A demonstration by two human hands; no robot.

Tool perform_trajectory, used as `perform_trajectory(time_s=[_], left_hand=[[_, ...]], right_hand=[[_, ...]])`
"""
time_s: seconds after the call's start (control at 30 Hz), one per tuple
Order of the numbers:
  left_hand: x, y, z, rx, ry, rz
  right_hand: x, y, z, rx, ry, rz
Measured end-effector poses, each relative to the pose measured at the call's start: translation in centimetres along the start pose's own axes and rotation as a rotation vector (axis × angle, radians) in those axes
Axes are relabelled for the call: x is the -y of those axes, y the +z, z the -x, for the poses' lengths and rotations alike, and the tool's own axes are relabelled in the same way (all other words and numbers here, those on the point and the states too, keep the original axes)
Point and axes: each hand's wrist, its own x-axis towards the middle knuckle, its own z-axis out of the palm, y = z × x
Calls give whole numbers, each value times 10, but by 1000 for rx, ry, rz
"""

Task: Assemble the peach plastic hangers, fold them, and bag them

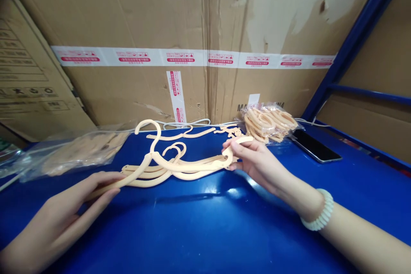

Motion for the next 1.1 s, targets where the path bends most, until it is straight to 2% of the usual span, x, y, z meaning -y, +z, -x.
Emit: perform_trajectory(time_s=[0.1,0.17,0.3,0.4,0.53,0.73,1.1], left_hand=[[10,-6,-1,-47,22,-62],[13,-8,-2,-65,55,-90],[11,-4,-2,13,136,-97],[10,-1,-1,55,156,-98],[12,2,1,30,176,-113],[18,7,3,60,229,-136],[20,6,4,-3,206,-182]], right_hand=[[10,-18,-8,-6,-46,50],[17,-28,-12,22,-45,212],[25,-37,-15,156,-72,638],[26,-38,-15,213,-146,795],[24,-44,-16,287,-145,952],[26,-55,-18,294,-120,1157],[20,-52,-16,309,-150,1413]])
